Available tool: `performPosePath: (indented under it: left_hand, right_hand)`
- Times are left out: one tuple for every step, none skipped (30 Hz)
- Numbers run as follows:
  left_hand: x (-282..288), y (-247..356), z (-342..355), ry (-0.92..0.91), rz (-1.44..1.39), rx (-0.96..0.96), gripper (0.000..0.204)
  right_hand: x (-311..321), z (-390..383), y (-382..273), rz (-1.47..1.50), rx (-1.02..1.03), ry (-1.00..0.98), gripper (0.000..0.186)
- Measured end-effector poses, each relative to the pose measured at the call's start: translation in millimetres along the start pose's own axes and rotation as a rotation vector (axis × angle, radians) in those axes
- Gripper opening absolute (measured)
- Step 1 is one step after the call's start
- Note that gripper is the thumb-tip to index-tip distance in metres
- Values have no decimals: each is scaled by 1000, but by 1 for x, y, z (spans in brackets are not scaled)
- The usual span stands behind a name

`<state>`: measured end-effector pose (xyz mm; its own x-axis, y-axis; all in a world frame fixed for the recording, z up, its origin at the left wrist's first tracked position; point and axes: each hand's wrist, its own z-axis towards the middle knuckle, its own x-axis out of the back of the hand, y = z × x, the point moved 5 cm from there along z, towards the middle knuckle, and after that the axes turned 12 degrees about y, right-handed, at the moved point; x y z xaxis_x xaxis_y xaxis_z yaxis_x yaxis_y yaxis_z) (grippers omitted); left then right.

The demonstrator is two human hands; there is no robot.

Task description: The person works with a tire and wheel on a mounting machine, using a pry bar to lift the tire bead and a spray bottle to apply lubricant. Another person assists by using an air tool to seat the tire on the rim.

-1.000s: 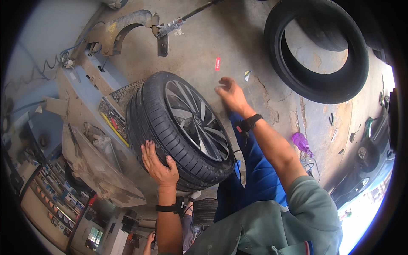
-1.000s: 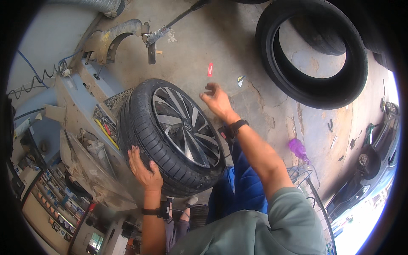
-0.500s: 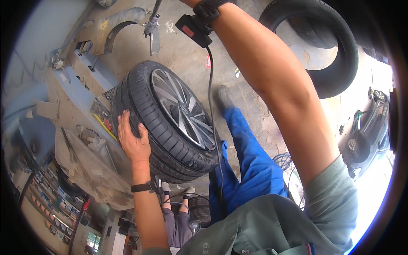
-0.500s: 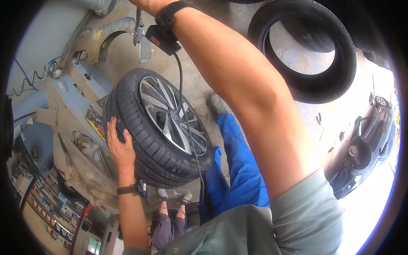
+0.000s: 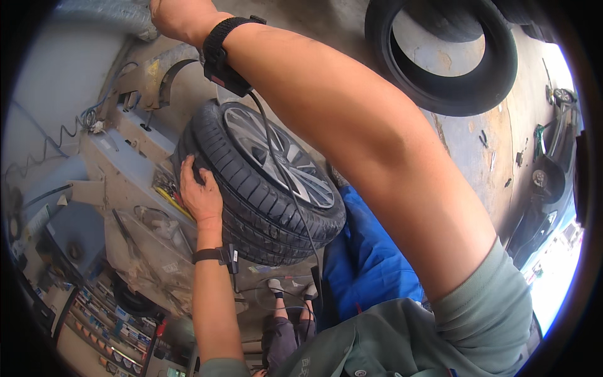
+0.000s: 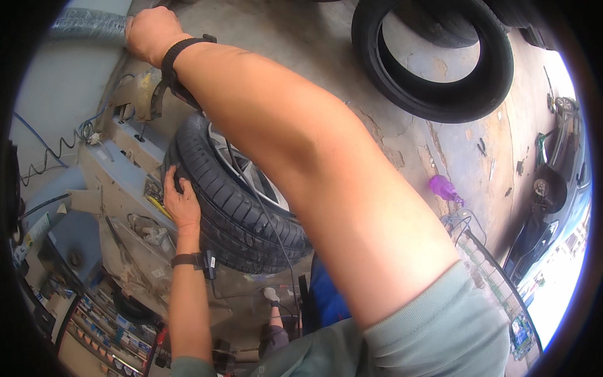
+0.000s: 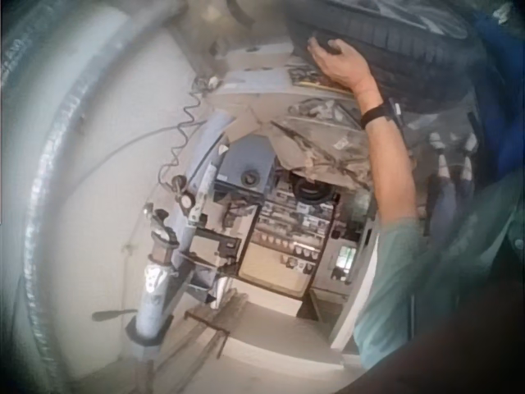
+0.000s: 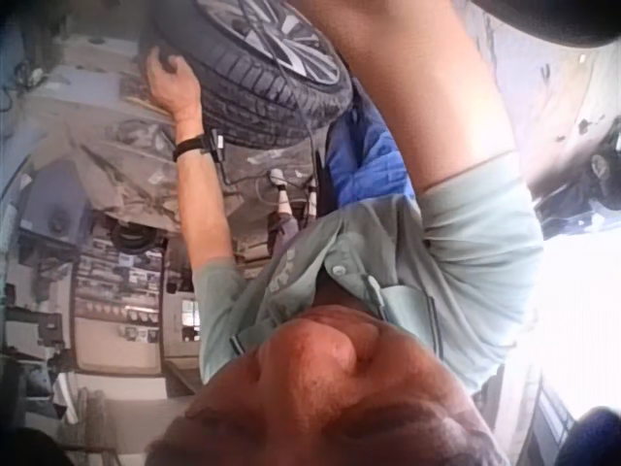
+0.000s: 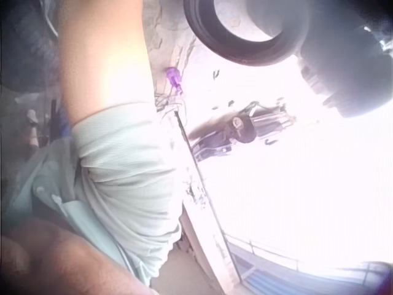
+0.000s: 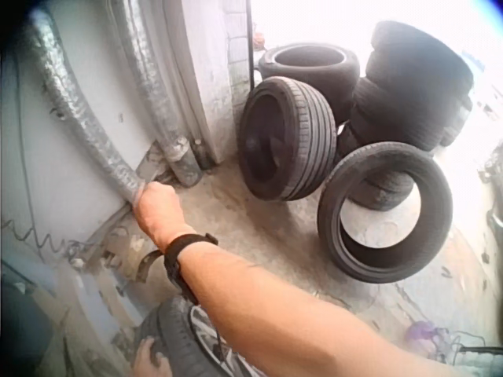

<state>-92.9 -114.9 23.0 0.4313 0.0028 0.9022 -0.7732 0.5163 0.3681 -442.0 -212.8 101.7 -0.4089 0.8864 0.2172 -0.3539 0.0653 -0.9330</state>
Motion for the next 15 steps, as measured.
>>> performPosePath:
  left_hand:
    - [-13,14,10,1,-47,-2,37]
    - [-4,5,28,-40,-10,49,38]
    - [-3,1,33,-90,-3,104,38]
    - [1,-6,33,-91,7,113,38]
    - [5,-11,34,-100,27,94,39]
    - [9,-14,34,-109,49,75,41]
    - [9,-23,14,-122,105,32,45]
    - [7,-16,-3,-132,86,34,45]
    - [16,-4,-16,-64,128,-53,46]
    - [24,8,-26,6,169,-139,47]
    - [31,12,-28,-11,139,-99,46]
    - [34,11,-27,-14,141,-96,46]
    - [36,8,-25,-21,113,-78,46]
    - [38,7,-22,-27,87,-59,46]
    - [37,10,-19,-29,90,-57,46]
  right_hand:
    - [4,14,4,-16,11,-12,41]
    - [-10,11,-8,21,-1,-23,41]
    - [-17,5,-11,-80,-12,-88,41]
    - [-22,-3,-14,-182,-20,-154,41]
    - [-22,-11,-16,-179,-23,-160,41]
    - [-22,-18,-16,-180,-61,-180,44]
    - [-20,-27,-16,-181,-99,-200,47]
    - [-12,-24,-11,-185,-81,-190,47]
    - [-8,-22,-11,-180,-70,-176,48]
    - [-5,-18,-12,-174,-60,-163,48]
    - [-4,-15,-13,-162,-54,-148,48]
    - [-5,-12,-15,-158,-52,-145,49]
    - [-4,-9,-15,-151,-49,-137,49]
    - [-4,-7,-15,-144,-48,-130,50]
    - [-3,-5,-15,-139,-51,-123,50]
